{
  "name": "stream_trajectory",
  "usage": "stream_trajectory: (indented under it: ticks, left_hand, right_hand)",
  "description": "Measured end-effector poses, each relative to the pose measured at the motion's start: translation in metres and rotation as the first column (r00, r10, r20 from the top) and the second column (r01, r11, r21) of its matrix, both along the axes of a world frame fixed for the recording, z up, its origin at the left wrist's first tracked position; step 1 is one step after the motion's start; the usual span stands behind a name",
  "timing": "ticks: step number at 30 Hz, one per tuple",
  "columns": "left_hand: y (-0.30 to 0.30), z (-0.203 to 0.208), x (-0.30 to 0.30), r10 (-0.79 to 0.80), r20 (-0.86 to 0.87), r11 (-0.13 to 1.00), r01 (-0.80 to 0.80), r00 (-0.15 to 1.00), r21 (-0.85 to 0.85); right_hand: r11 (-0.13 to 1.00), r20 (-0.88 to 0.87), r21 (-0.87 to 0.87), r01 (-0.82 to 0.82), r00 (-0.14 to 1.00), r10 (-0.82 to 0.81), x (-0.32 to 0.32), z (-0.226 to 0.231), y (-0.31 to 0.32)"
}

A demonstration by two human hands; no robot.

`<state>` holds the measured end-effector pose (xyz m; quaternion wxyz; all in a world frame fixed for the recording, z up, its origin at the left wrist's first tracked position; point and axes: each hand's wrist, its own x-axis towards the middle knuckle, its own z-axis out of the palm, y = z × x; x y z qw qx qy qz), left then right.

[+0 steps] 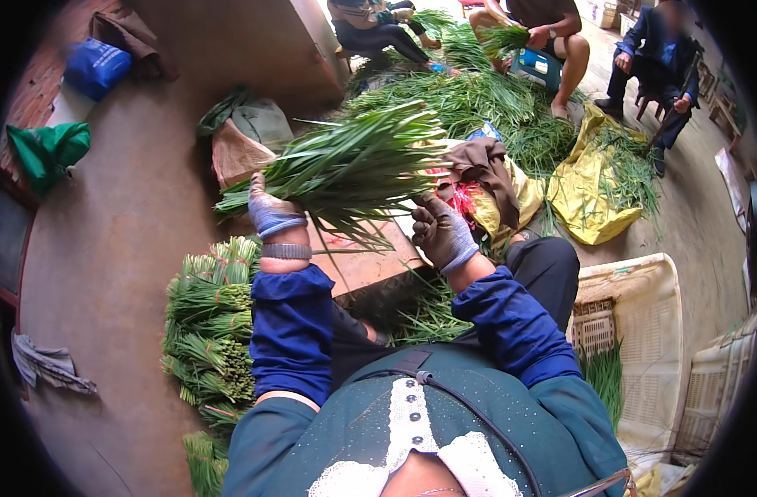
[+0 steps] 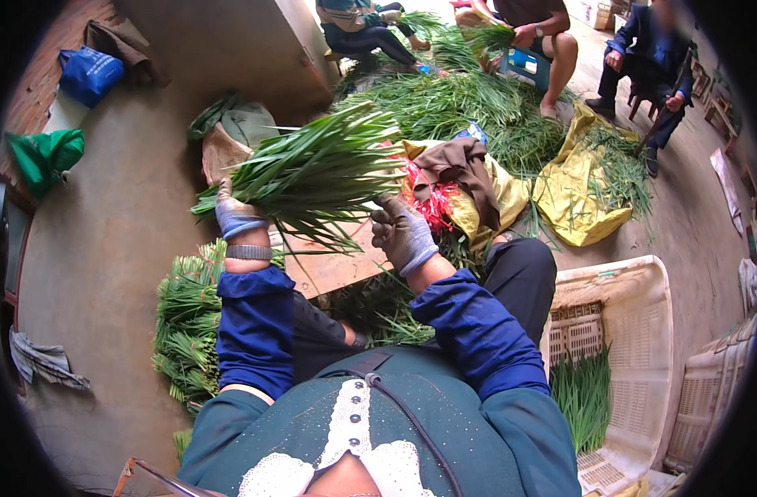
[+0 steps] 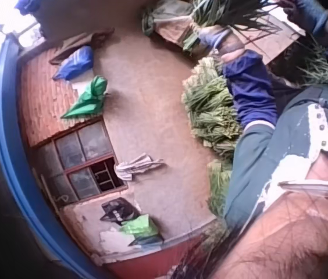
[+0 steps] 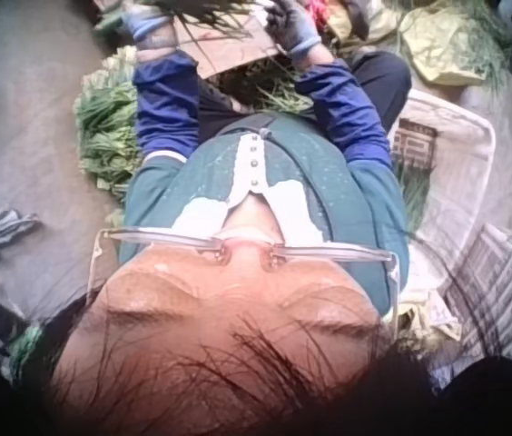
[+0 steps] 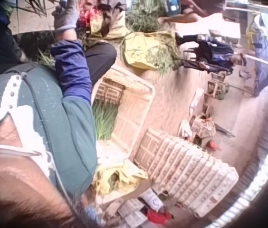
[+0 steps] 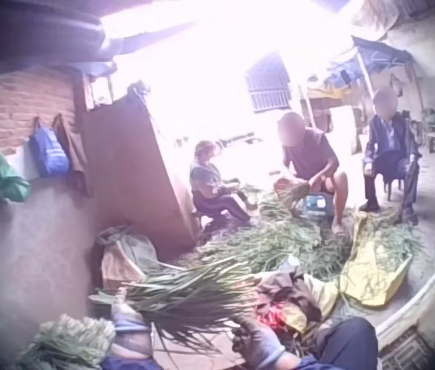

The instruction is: The person bundles chives by gathering them into a bunch, wrapping them with a red string on a wooden block, and placing the tied bundles into a plastic crate.

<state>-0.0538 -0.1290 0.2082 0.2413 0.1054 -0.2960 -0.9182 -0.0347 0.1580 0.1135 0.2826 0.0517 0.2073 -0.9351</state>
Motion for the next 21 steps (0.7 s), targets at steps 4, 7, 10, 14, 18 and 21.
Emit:
stream_trajectory:
  ticks: [4, 7, 10, 14, 18, 21]
  left_hand:
    - [0.019, -0.001, 0.003, 0.012, 0.038, 1.0, -0.012, 0.999, 0.021]
    - [0.012, -0.006, 0.006, 0.023, 0.041, 1.0, -0.023, 0.999, 0.012]
    - [0.017, -0.005, 0.005, -0.003, 0.05, 1.0, 0.002, 0.999, 0.025]
    - [0.032, -0.002, 0.005, 0.028, 0.07, 0.999, -0.029, 0.997, 0.018]
    - [0.023, -0.008, 0.005, 0.051, 0.056, 0.999, -0.051, 0.997, 0.012]
    - [0.01, -0.014, 0.006, 0.074, 0.046, 0.997, -0.074, 0.996, -0.006]
  right_hand:
    - [0.994, 0.009, 0.019, 0.106, 0.994, -0.107, -0.009, -0.008, -0.008]
    - [0.979, 0.01, 0.138, 0.147, 0.989, -0.15, -0.001, -0.01, -0.009]
    - [0.99, 0.006, 0.1, 0.098, 0.995, -0.099, -0.002, -0.006, -0.01]
    - [0.99, -0.033, 0.032, 0.137, 0.99, -0.136, -0.02, -0.034, -0.018]
    - [0.984, -0.077, 0.101, 0.144, 0.988, -0.137, -0.005, -0.028, -0.011]
    - [0.933, -0.277, 0.313, 0.179, 0.956, -0.091, 0.027, 0.002, 0.007]
